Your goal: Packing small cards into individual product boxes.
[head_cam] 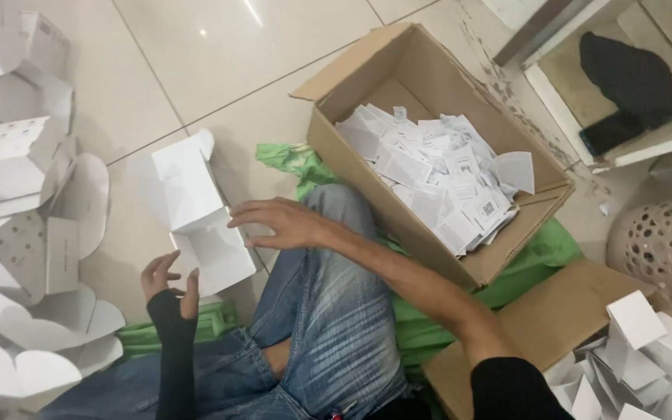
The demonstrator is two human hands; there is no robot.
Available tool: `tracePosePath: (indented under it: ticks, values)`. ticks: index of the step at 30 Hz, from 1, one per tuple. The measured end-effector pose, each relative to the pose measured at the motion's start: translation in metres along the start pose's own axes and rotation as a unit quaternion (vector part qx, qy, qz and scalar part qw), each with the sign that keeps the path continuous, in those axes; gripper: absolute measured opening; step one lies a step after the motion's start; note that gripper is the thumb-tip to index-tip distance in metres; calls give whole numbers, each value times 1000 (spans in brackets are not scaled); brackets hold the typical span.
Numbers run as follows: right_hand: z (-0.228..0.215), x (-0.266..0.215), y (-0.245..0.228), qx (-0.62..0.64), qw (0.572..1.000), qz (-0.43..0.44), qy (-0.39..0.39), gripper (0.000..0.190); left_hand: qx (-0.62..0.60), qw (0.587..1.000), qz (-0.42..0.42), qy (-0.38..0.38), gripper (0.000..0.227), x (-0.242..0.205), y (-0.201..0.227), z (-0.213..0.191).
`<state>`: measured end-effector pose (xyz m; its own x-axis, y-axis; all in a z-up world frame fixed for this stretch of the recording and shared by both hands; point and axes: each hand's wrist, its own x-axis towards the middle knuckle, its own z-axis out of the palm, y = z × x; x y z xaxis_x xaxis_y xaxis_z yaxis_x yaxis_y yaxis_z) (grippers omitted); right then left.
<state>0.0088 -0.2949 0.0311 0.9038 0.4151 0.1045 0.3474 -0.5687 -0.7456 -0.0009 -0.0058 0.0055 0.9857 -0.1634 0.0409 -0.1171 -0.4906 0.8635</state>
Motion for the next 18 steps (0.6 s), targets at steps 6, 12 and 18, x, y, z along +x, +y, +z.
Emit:
tracePosePath:
  ticks: [6,12,18]
  values:
    - [-163,-122,65,-50,956,184,224,30,34,985,166,24,37,42,86,65]
    - [-170,-185,162,-138,932,284,178,75,-61,916,362,-164,39,109,249,195]
    - [-167,-191,191,-40,923,330,194,69,-73,891,358,-269,39,174,194,359]
